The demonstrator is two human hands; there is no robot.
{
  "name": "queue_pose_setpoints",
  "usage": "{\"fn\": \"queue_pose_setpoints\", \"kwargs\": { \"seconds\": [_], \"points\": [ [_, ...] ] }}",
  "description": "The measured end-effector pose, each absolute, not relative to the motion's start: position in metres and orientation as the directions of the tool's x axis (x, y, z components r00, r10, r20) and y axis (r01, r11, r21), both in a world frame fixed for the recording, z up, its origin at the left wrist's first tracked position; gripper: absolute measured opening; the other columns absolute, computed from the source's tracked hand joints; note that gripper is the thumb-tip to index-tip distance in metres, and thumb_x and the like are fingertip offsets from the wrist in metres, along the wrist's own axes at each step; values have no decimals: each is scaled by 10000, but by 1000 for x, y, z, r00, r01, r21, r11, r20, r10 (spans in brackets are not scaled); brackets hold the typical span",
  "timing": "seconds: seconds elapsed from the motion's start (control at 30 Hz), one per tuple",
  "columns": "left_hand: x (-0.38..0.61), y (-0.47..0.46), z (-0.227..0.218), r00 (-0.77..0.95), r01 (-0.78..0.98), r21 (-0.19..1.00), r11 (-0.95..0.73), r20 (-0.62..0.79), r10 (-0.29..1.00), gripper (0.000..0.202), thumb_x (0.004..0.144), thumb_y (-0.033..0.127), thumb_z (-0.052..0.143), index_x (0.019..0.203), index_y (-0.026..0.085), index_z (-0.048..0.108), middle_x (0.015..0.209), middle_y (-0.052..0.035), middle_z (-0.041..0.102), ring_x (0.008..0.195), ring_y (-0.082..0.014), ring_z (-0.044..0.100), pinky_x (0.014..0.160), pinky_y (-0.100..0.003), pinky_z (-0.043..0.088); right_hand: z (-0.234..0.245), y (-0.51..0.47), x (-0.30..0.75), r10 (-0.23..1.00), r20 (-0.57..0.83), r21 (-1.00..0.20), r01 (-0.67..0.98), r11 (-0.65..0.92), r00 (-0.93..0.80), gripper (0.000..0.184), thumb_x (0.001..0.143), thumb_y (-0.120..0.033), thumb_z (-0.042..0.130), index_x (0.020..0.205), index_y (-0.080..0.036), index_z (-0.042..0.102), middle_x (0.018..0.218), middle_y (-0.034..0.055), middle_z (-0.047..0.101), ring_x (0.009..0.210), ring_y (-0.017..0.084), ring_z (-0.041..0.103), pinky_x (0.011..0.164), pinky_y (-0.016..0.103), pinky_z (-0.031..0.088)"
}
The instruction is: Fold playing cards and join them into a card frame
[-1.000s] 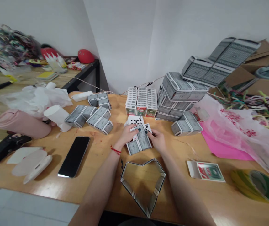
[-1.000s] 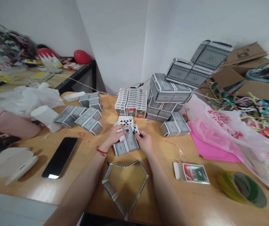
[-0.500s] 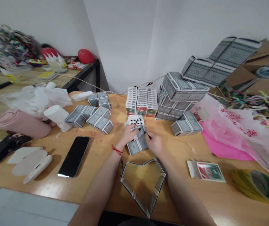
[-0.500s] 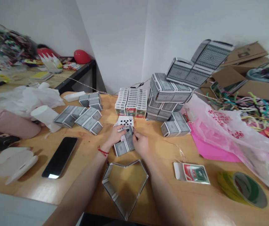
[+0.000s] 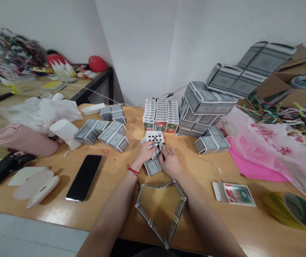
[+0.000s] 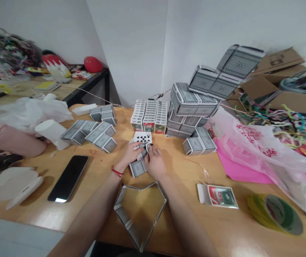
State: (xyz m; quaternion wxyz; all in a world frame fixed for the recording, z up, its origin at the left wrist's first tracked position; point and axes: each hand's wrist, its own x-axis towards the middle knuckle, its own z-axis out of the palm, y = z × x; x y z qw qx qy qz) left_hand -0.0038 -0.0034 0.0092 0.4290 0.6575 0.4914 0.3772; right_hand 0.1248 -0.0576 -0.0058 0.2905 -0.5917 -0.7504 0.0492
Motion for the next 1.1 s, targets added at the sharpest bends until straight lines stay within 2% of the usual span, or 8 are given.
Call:
{"fn": "queue_pose_setpoints", "kwargs": {
  "seconds": [0.17,0.37,0.47,0.6,0.7,0.8,0.93,1.1],
  "points": [
    [-3,-5,9,229,357,921,-155,75,971,151,632,124,487,718,118,612,697,-10,624,634,-108,520,588,-194,405,-1,-60,119,914,370,-425,845,324,-165,435,806,-198,378,1211,-46,425,1110,171,550,967,252,481,871,398,402],
    [-5,-6,11,224,264,952,-155,96,970,178,667,192,500,779,130,623,752,-14,631,691,-120,541,628,-204,414,0,-60,120,917,360,-498,797,343,-169,465,800,-196,390,1248,-76,400,1159,148,528,986,252,469,862,405,401],
    [-3,-7,12,194,230,964,-133,89,977,221,669,246,548,839,128,626,835,-40,647,746,-140,560,660,-220,424,0,-60,122,926,343,-557,761,333,-154,429,795,-190,395,1211,-103,451,1142,129,549,959,237,477,850,395,408],
    [1,-6,10,129,306,945,-118,82,988,189,663,241,555,785,120,634,777,-42,649,702,-138,555,637,-226,420,1,-59,125,942,302,-658,683,316,-144,401,788,-235,428,1167,-122,495,1122,121,570,980,221,484,874,375,397],
    [2,-6,10,124,336,935,-116,78,989,162,662,218,545,763,127,633,747,-24,641,683,-130,547,626,-224,417,-2,-57,129,977,208,-852,485,198,-34,372,821,-312,381,1136,-174,523,1102,80,590,978,200,519,867,355,400],
    [0,-6,11,147,287,951,-111,71,987,172,658,228,563,785,130,627,768,-17,636,699,-128,548,640,-224,426,-5,-53,135,995,31,-979,205,12,92,348,811,-404,384,963,-183,605,938,43,645,823,179,571,727,305,440],
    [-4,-8,12,162,194,978,-79,48,986,216,670,244,571,843,126,619,821,-30,633,736,-131,554,672,-230,439,-3,-51,141,976,-219,-972,-91,-218,-5,344,676,-496,557,690,-155,595,597,-4,591,508,108,486,491,223,370],
    [-4,-10,11,209,166,985,-56,20,978,221,677,220,567,866,113,608,873,-57,632,787,-145,558,714,-248,448,2,-53,147,923,-335,-878,-294,-378,-187,376,548,-486,683,700,-154,592,536,-32,559,433,78,431,441,207,322]
  ]
}}
